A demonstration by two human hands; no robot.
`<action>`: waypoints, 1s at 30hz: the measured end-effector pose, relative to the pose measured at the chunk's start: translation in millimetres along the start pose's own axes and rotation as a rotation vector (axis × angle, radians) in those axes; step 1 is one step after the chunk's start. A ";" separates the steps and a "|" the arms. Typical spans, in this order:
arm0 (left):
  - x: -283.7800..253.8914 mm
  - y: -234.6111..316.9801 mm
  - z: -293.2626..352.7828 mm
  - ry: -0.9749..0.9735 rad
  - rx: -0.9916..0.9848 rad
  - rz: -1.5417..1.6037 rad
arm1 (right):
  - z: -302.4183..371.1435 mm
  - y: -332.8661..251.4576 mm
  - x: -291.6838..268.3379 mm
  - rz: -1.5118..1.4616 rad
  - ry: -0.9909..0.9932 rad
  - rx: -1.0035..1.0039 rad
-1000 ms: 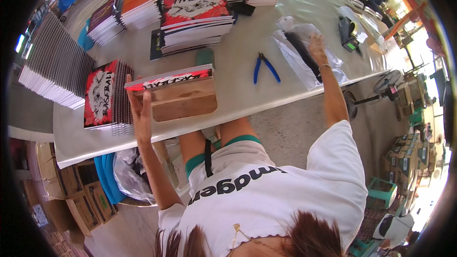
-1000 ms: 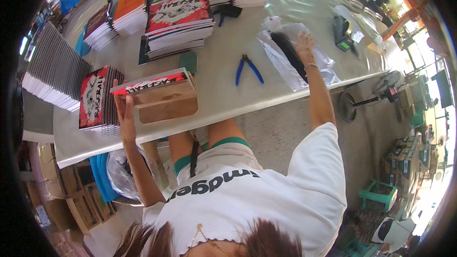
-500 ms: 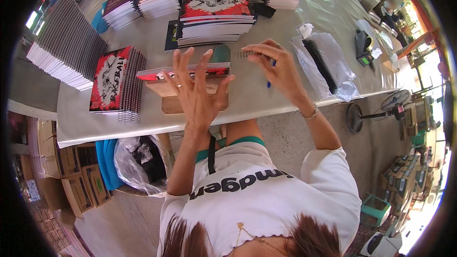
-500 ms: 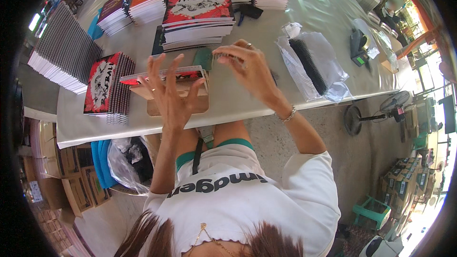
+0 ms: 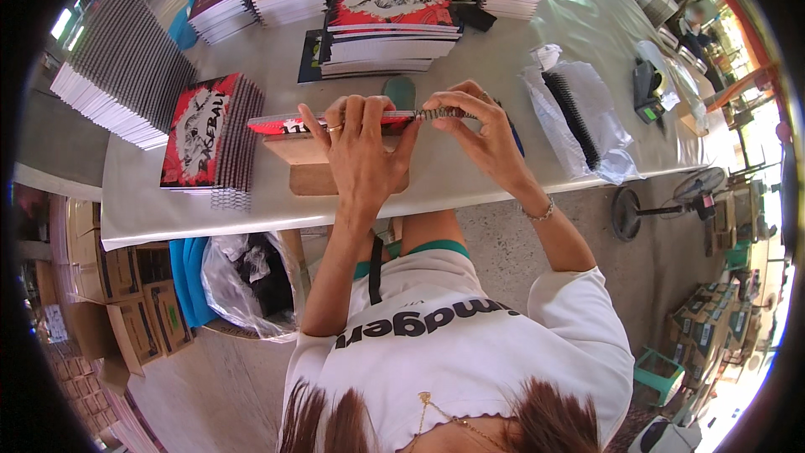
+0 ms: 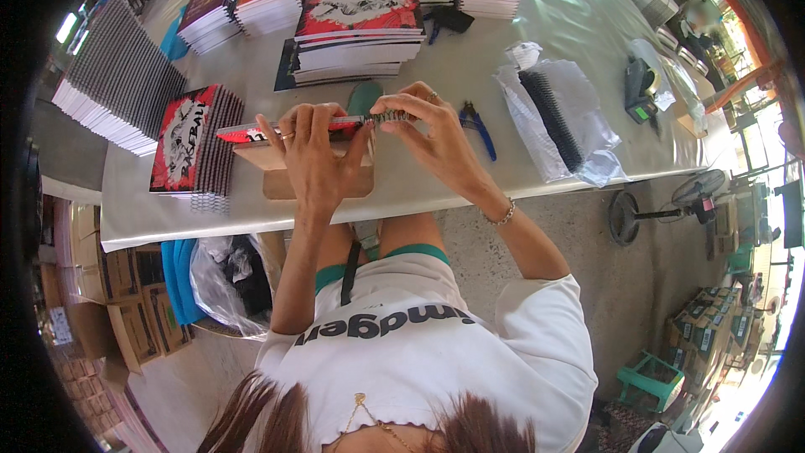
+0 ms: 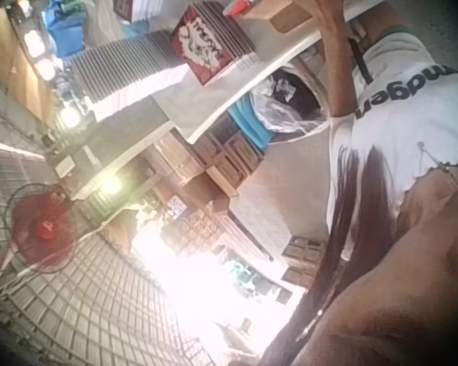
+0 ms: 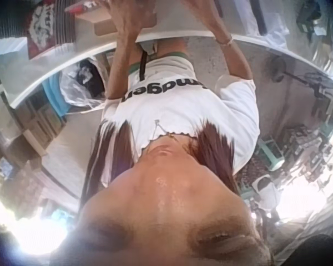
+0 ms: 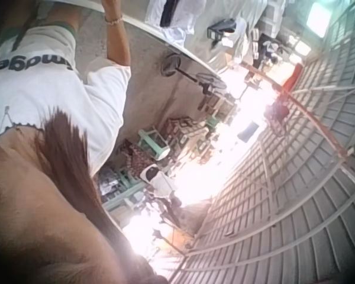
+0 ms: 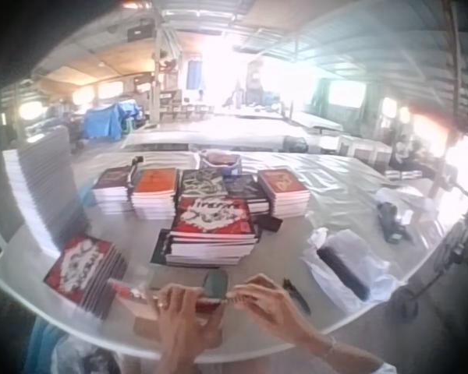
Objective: The person assembles notebooks by threading a spiral coil through prepunched holes, using a pair of pliers to cut and secure the ends of the wire.
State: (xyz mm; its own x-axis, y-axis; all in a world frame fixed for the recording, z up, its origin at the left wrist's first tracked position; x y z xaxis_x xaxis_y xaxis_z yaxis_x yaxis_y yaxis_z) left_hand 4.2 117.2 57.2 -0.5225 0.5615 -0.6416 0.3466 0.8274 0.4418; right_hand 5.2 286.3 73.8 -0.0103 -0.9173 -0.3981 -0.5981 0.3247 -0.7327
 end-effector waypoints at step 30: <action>-14.5 -10.4 2.7 -0.173 0.338 0.211 | -42.3 109.8 51.5 0.472 -0.696 -0.110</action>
State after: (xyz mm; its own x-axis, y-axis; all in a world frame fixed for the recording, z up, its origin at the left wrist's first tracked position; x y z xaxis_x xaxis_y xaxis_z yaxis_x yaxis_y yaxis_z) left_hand 10.3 100.5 60.2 -0.2850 0.6880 -0.6674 0.6821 0.6347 0.3631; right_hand -94.9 265.0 -3.8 0.1954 -0.3282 -0.9242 -0.7302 0.5804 -0.3605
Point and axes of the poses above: each hand's wrist, its own z-axis away from the middle knuckle, its own x-axis out of the palm, y = z × x, the point moved 4 cm from there along -z, towards the middle knuckle, and after that the axes turned 8 degrees about -x, right-handed, at the moved point
